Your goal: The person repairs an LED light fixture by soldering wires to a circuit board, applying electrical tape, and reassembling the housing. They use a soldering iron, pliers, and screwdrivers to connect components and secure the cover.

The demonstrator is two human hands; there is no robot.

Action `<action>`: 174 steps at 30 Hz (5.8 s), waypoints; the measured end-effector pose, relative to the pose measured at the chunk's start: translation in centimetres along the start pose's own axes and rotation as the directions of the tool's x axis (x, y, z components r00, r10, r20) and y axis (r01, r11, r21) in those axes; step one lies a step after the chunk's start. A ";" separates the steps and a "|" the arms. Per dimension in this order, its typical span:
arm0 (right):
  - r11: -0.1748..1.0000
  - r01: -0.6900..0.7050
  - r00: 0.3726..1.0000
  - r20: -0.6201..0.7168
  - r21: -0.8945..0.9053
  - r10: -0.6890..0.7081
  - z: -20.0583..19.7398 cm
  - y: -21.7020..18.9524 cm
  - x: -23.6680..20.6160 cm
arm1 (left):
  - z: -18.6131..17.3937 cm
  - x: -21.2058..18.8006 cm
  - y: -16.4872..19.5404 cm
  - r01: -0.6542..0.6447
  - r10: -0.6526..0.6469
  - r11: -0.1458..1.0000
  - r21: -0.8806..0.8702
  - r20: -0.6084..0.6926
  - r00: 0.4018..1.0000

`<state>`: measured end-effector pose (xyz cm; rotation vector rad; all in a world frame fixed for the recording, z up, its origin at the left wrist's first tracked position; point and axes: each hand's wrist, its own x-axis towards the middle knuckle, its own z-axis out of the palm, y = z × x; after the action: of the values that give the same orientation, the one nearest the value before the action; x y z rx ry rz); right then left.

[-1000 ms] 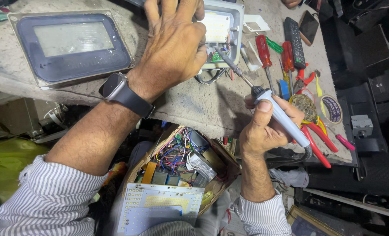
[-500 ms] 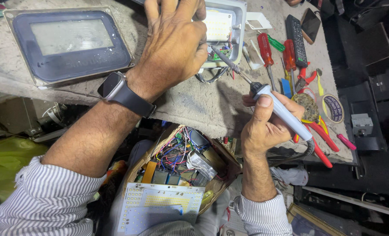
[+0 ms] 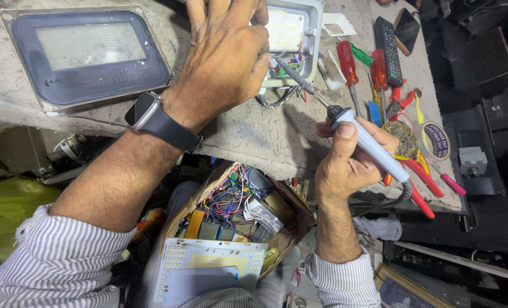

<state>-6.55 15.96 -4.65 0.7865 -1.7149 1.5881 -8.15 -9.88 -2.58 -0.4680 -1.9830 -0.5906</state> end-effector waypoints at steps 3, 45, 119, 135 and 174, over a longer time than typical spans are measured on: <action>1.000 0.001 1.000 -0.004 0.006 -0.001 0.0 0.0 0.0 | 0.0 0.0 0.1 -0.003 0.003 1.000 -0.013 -0.015 1.000; 1.000 -0.011 1.000 -0.007 0.009 0.011 0.4 -0.4 0.2 | 0.8 -0.5 -0.2 0.014 -0.014 1.000 -0.026 -0.001 1.000; 0.860 0.483 0.721 0.632 -0.163 -0.285 3.2 3.8 11.3 | 0.7 2.0 2.3 0.047 -0.078 0.982 0.184 0.165 0.983; 0.865 0.475 0.735 0.614 -0.162 -0.289 2.5 2.8 11.1 | 1.4 2.5 2.3 0.055 -0.096 0.974 0.219 0.182 0.979; 0.989 -0.145 0.989 0.037 0.039 0.143 -2.2 0.4 0.9 | 1.1 1.9 1.7 0.059 -0.076 0.985 0.160 0.103 0.992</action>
<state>-7.27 18.21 -4.08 0.7277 -1.8031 1.7212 -8.81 -7.72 -0.99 -0.3430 -2.1379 -0.4547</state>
